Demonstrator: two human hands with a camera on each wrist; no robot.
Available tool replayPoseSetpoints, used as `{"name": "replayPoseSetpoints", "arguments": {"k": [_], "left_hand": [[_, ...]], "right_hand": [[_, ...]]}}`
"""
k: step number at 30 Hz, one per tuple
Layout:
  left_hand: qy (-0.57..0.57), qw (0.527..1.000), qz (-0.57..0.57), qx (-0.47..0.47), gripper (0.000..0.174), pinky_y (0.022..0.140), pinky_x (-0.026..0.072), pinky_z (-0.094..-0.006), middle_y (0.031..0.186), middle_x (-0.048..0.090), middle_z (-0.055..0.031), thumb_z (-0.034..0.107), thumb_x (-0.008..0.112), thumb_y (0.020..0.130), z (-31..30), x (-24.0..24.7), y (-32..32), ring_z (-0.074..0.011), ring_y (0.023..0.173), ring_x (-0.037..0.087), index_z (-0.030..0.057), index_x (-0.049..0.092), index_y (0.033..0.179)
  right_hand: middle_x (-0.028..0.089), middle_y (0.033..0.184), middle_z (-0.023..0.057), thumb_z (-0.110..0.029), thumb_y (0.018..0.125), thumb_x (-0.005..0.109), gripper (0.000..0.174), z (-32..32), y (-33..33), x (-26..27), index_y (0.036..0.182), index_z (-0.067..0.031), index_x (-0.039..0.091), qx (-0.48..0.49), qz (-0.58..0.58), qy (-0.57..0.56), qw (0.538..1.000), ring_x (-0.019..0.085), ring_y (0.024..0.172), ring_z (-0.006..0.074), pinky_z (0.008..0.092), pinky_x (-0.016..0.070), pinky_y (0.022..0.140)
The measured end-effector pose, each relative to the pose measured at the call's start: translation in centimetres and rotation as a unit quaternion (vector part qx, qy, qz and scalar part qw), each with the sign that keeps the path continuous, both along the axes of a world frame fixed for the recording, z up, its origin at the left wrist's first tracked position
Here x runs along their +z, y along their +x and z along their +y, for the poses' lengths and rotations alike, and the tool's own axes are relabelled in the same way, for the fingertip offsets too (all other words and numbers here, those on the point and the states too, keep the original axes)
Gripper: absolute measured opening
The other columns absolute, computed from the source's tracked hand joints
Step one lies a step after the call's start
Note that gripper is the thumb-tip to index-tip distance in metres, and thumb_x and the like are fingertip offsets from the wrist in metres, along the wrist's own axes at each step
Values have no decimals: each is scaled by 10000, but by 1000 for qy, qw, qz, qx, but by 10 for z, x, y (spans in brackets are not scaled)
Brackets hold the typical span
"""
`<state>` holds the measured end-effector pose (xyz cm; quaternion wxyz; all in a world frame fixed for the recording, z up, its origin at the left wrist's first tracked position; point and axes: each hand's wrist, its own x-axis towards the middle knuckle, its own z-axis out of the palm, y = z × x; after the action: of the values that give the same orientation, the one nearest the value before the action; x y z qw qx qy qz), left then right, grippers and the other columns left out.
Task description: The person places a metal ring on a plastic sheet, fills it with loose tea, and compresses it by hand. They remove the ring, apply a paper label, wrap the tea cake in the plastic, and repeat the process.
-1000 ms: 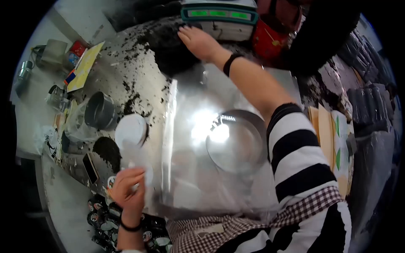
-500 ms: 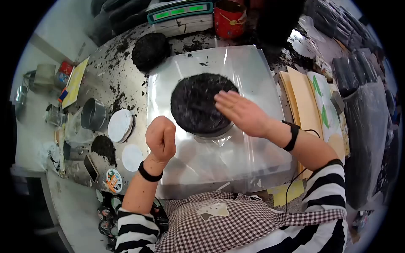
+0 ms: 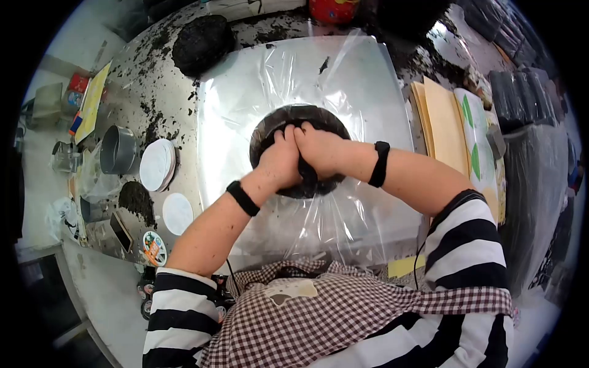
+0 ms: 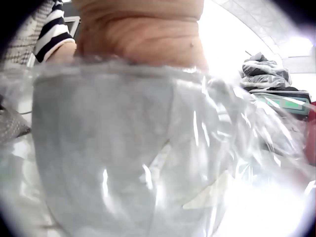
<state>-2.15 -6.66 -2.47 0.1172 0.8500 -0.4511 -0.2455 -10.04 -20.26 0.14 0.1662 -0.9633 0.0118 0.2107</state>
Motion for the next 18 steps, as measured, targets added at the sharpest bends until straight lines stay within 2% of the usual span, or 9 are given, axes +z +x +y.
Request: {"name": "replayPoseSetpoints", "arguments": {"k": [1, 3, 5, 6, 8, 10, 11, 13, 18], "left_hand": [[-19, 1000, 16, 3, 984, 777, 624, -439, 1309, 504, -282, 109, 891, 712, 4, 1, -1, -417, 974, 719, -16, 275, 1468], [-67, 998, 10, -11, 1020, 739, 615, -477, 1288, 518, -278, 139, 894, 669, 12, -11, -6, -407, 954, 716, -41, 314, 1488], [-12, 1000, -19, -17, 1032, 726, 618, -457, 1259, 517, -301, 124, 879, 680, 14, 0, -12, -416, 891, 712, -73, 308, 1517], [-38, 999, -18, -4, 1058, 740, 623, -441, 1248, 516, -302, 123, 892, 673, 14, -3, -13, -416, 881, 703, -80, 303, 1527], [-37, 999, -17, 1, 1044, 736, 627, -410, 1248, 519, -286, 129, 905, 667, 13, 0, -13, -380, 896, 703, -70, 329, 1515], [-38, 995, -84, 26, 637, 633, 620, -322, 1208, 559, -223, 59, 645, 892, 11, -4, -21, -278, 786, 713, -16, 411, 1480], [-31, 996, -85, 23, 631, 613, 609, -290, 1204, 559, -201, 74, 654, 892, 11, -2, -20, -249, 796, 709, -6, 425, 1474], [-12, 992, -125, 31, 648, 547, 583, -264, 1193, 571, -173, 104, 675, 884, 6, -11, -26, -211, 792, 697, 10, 445, 1482], [-6, 987, -157, 28, 644, 517, 569, -245, 1169, 589, -147, 141, 673, 892, 6, -11, -29, -169, 758, 674, -7, 474, 1486]], "right_hand": [[498, 1361, 322, -98, 573, 958, 1046, 1, 8, 7, 1416, 114, 376, 30, 54, -18, 998, 638, 1142, 459, 447, 581, 946], [625, 1301, 225, -156, 684, 928, 857, -7, 41, 45, 1404, 9, 494, 79, 144, -35, 986, 666, 1118, 416, 454, 572, 941], [697, 1208, 145, -164, 746, 895, 710, -7, 102, 107, 1369, -61, 571, 91, 74, -58, 991, 687, 1082, 380, 450, 570, 922], [721, 1155, 111, -162, 765, 881, 653, -7, 134, 115, 1351, -90, 600, 84, -62, -78, 991, 697, 1061, 363, 447, 570, 909], [701, 1109, 193, -163, 801, 843, 445, -9, 221, 100, 1153, -16, 615, 47, -292, -56, 954, 699, 1083, 373, 490, 563, 874], [686, 1192, 176, -174, 740, 885, 551, -22, 318, 55, 1203, -31, 622, 111, -377, -133, 910, 657, 1164, 374, 455, 557, 936], [635, 1317, 176, -196, 708, 912, 723, -33, 357, 20, 1333, -47, 581, 127, -416, -202, 878, 610, 1249, 361, 442, 527, 1012], [593, 1464, 174, -251, 619, 969, 1026, -38, 409, 0, 1525, -86, 517, 89, -205, -171, 960, 577, 1336, 352, 434, 497, 1105], [708, 1285, 176, -197, 790, 866, 682, -60, 430, 27, 1422, -89, 633, 112, -143, -125, 975, 656, 1211, 372, 445, 540, 1041]]}}
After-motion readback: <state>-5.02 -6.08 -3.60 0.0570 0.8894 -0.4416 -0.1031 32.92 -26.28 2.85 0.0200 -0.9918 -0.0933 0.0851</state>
